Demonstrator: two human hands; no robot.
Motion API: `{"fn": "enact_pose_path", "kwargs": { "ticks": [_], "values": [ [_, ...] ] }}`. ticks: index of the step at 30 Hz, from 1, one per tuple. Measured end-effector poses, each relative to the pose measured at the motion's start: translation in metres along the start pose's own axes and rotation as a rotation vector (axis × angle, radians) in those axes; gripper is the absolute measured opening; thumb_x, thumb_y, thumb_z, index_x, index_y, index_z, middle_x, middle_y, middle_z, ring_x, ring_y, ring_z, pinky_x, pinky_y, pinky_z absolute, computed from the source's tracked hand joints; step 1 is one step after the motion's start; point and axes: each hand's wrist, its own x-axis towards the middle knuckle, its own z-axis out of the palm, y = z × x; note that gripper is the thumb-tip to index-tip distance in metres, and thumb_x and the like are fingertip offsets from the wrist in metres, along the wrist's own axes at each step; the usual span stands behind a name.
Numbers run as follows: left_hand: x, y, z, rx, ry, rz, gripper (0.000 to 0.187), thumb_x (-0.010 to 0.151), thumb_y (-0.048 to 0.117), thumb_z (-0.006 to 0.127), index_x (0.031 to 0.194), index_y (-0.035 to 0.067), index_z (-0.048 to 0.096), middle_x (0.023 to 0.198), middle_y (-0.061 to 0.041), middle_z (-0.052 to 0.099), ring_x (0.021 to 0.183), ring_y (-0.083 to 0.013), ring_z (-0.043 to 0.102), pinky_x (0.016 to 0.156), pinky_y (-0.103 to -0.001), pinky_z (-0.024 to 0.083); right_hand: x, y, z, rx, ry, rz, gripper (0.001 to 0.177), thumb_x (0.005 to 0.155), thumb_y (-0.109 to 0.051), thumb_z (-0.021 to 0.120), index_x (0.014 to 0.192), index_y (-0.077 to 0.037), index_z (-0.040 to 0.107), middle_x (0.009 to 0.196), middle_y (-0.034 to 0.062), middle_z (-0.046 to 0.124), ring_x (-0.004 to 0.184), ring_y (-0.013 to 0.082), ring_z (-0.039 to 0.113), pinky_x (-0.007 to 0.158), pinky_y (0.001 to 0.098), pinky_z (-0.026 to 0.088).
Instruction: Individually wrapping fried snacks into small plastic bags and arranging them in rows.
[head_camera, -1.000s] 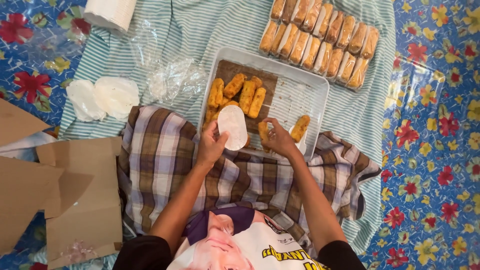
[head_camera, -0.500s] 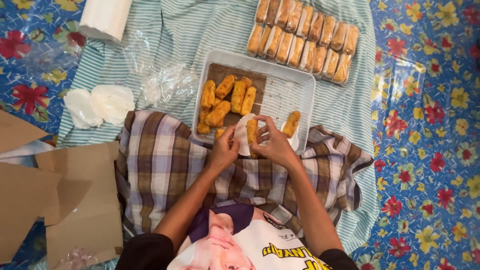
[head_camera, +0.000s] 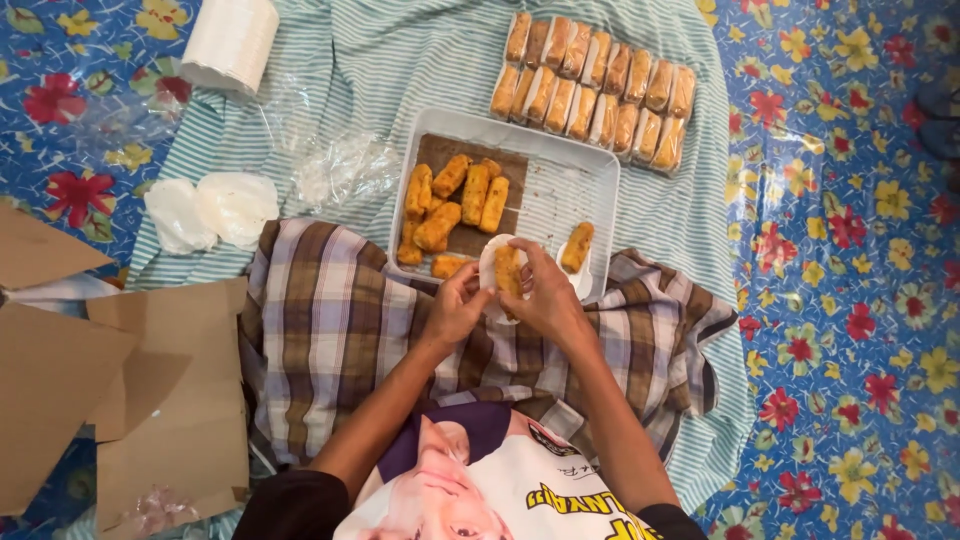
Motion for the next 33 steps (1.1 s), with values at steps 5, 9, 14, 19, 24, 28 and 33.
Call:
{"fn": "enact_pose_path", "kwargs": {
  "ticks": [5, 9, 14, 19, 24, 28, 33],
  "values": [
    [-0.012, 0.025, 0.005, -0.076, 0.007, -0.021, 0.034, 0.094, 0.009, 0.072, 0.128, 0.008, 0.067, 0.096, -0.008, 0.076, 0.080, -0.0097, 0.070, 0.069, -0.025, 0.062, -0.016, -0.006, -0.003, 0.059, -0.007, -0.035, 0.088, 0.071, -0.021, 0.088, 0.149, -0.019, 0.047, 0.097, 0.0107, 0.061, 0.088, 0.0265, 0.072, 0.081, 0.0405, 0.058],
    [-0.011, 0.029, 0.005, -0.048, -0.004, 0.014, 0.037, 0.091, 0.010, 0.078, 0.126, 0.007, 0.068, 0.094, -0.008, 0.077, 0.078, -0.0080, 0.068, 0.067, -0.025, 0.061, -0.026, -0.008, -0.006, 0.242, 0.034, -0.018, 0.090, 0.071, -0.023, 0.092, 0.150, -0.015, 0.048, 0.100, 0.0104, 0.062, 0.086, 0.0219, 0.071, 0.081, 0.0361, 0.058],
    [-0.008, 0.043, -0.001, 0.025, -0.091, 0.021, 0.040, 0.091, 0.013, 0.079, 0.129, 0.009, 0.067, 0.098, -0.006, 0.077, 0.083, -0.0076, 0.069, 0.073, -0.026, 0.062, -0.033, 0.015, 0.001, 0.727, 0.374, -0.005, 0.057, 0.091, -0.023, 0.074, 0.142, -0.012, 0.051, 0.107, 0.0069, 0.058, 0.091, 0.0169, 0.062, 0.069, 0.0261, 0.058],
    [-0.009, 0.062, 0.017, 0.072, -0.206, 0.038, 0.041, 0.090, 0.012, 0.078, 0.129, 0.008, 0.066, 0.100, -0.007, 0.076, 0.086, -0.0091, 0.069, 0.076, -0.029, 0.062, -0.033, 0.054, 0.026, 1.346, 0.118, 0.132, 0.056, 0.099, -0.060, 0.050, 0.134, -0.017, 0.057, 0.108, -0.0012, 0.062, 0.097, 0.0130, 0.063, 0.078, 0.0295, 0.060],
    [0.010, 0.025, 0.015, 0.251, -0.298, 0.055, 0.043, 0.086, 0.014, 0.080, 0.127, 0.011, 0.069, 0.108, -0.006, 0.075, 0.095, -0.0104, 0.067, 0.083, -0.030, 0.059, -0.036, 0.066, 0.044, 1.756, -0.055, 0.166, 0.082, 0.096, -0.074, 0.034, 0.146, -0.011, 0.051, 0.136, 0.0148, 0.060, 0.119, 0.0323, 0.062, 0.100, 0.0524, 0.052],
    [0.013, 0.014, 0.016, 0.526, -0.279, 0.179, 0.046, 0.084, 0.022, 0.082, 0.127, 0.010, 0.070, 0.115, -0.017, 0.072, 0.110, -0.0320, 0.070, 0.090, -0.042, 0.057, -0.038, 0.061, 0.044, 1.814, 0.015, 0.171, 0.081, 0.095, -0.074, 0.038, 0.148, -0.014, 0.049, 0.139, 0.0139, 0.059, 0.118, 0.0327, 0.062, 0.099, 0.0517, 0.052],
    [-0.002, 0.049, 0.031, 0.728, -0.230, 0.246, 0.061, 0.081, 0.024, 0.080, 0.138, 0.013, 0.061, 0.119, -0.015, 0.067, 0.115, -0.0375, 0.067, 0.097, -0.046, 0.054, -0.037, 0.060, 0.044, 1.923, 0.084, 0.166, 0.076, 0.094, -0.074, 0.043, 0.142, -0.016, 0.054, 0.135, 0.0135, 0.063, 0.114, 0.0328, 0.066, 0.095, 0.0507, 0.056]
  ]
}}
